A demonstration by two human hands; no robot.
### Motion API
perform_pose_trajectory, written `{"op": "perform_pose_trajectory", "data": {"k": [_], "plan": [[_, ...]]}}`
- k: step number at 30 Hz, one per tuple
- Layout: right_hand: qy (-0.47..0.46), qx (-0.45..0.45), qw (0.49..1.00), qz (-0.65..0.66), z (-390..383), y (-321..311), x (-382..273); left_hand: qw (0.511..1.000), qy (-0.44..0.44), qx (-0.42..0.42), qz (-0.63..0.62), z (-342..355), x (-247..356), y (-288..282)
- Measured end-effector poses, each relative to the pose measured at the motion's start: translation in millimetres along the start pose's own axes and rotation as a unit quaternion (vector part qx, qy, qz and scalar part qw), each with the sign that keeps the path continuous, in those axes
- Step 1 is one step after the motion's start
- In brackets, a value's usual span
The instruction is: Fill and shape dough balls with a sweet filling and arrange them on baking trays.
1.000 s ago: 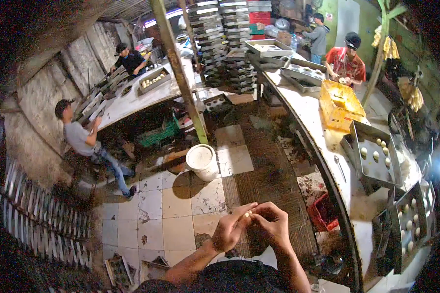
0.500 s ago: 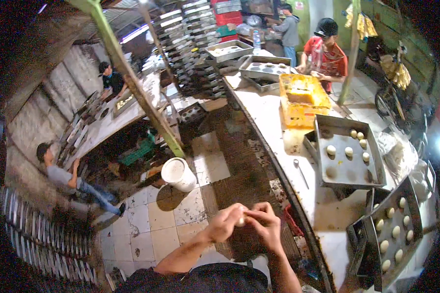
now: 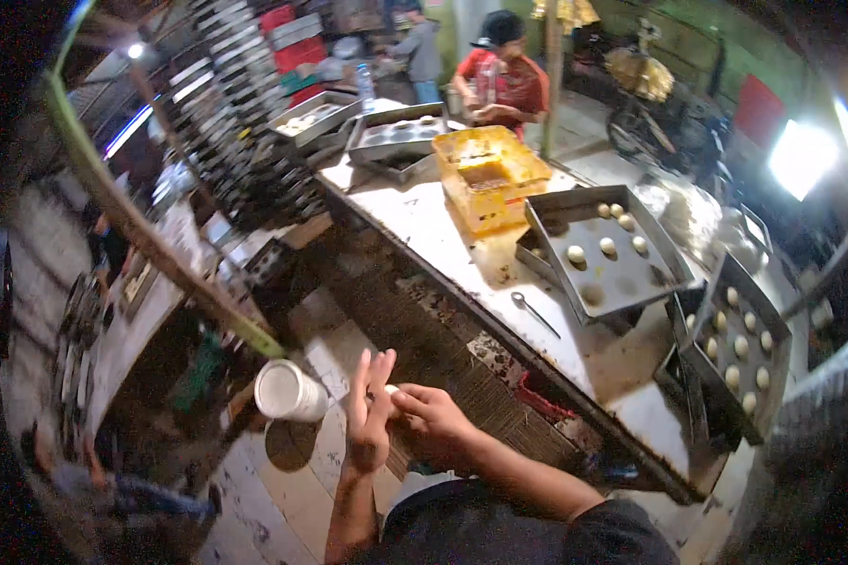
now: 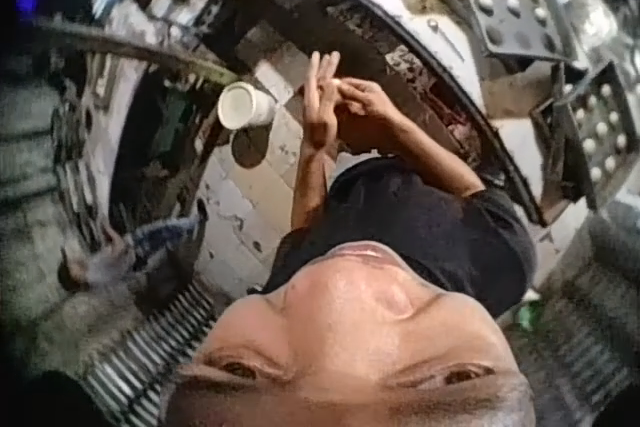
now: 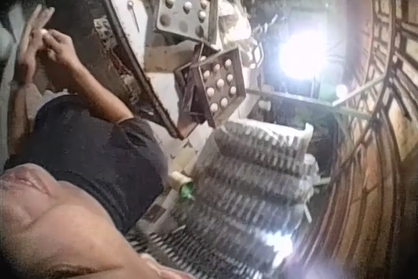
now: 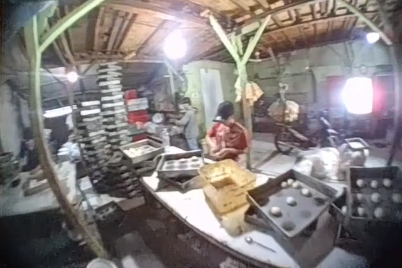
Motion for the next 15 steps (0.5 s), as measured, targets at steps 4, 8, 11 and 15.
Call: {"op": "perform_pose_trajectory", "data": {"k": [4, 8, 11, 15], "plan": [[0.001, 0.021, 1.000, 0.002, -6, -24, -6, 0.992, 0.021, -0.113, 0.052, 9, -25, -7], [-0.080, 0.124, 0.987, 0.065, -28, -39, -26, 0.944, 0.156, -0.241, 0.164, 42, -36, 43], [-0.174, 0.223, 0.955, 0.093, -54, -65, -54, 0.950, 0.050, -0.300, -0.067, 71, -49, 89], [-0.236, 0.297, 0.925, -0.032, -108, -126, -146, 0.936, -0.002, -0.330, -0.125, 110, -56, 120]]}}
Point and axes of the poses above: each hand's wrist, its own z-axis towards the middle knuckle, its own y-axis out of the palm, x = y × z, the point moved 10 cm from there along z, towards the middle knuckle, and after that the axes turned 10 degrees about -x, right-handed, at the moved point
